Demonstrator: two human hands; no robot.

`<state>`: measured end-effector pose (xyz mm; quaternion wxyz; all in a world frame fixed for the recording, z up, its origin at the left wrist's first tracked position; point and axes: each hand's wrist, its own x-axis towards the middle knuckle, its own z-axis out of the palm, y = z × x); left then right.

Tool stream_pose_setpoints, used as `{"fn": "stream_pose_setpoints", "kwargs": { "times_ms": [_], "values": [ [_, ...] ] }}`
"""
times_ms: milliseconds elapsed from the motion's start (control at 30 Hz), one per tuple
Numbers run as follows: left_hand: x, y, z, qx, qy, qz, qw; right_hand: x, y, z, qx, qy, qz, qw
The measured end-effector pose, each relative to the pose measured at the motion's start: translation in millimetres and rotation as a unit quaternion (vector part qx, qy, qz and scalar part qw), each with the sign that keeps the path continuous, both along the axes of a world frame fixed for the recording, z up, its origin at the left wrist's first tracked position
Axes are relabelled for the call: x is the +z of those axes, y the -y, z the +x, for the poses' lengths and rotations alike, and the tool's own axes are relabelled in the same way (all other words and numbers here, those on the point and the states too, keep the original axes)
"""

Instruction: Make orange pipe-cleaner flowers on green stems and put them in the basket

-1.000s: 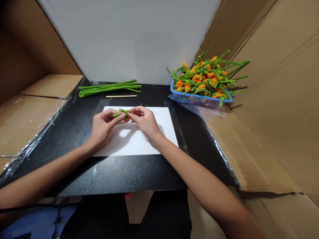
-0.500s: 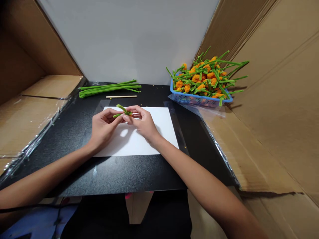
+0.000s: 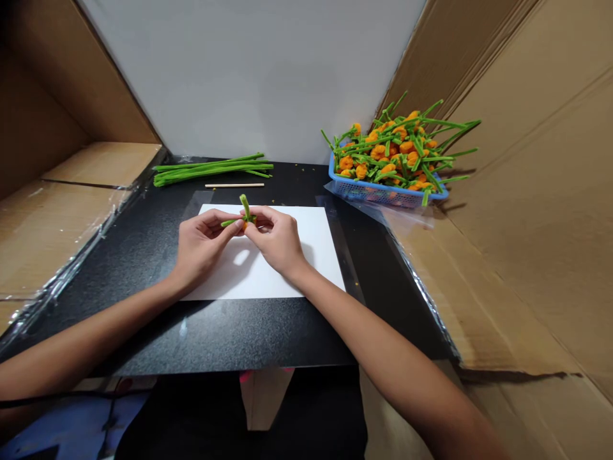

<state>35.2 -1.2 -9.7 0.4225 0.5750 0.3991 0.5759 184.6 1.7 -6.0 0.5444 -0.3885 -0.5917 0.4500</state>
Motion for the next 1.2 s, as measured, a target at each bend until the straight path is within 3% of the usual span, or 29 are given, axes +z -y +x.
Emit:
{"fn": "stream_pose_setpoints", "kwargs": {
  "times_ms": [333, 767, 1000, 1200],
  "values": [
    [-0.6, 0.9, -1.1, 0.013, -0.002, 0.022, 1.0, 2.6, -3.5, 5.7, 0.069, -0.135, -0.155, 0.976],
    [2.4, 0.2, -0.5, 0.01, 0.006, 0.015, 1.0, 4.4, -3.8, 6.4, 0.063, -0.157, -0.16, 0.973],
    [3.6, 3.1, 1.1, 0.011, 0.0, 0.028, 1.0, 3.1, -3.4, 3.2, 0.026, -0.166, -0.142, 0.975],
    [4.4, 2.6, 0.4, 0.015, -0.008, 0.042, 0.999, 4.5, -2.7, 5.6, 0.06, -0.182, -0.148, 0.97]
  ]
}}
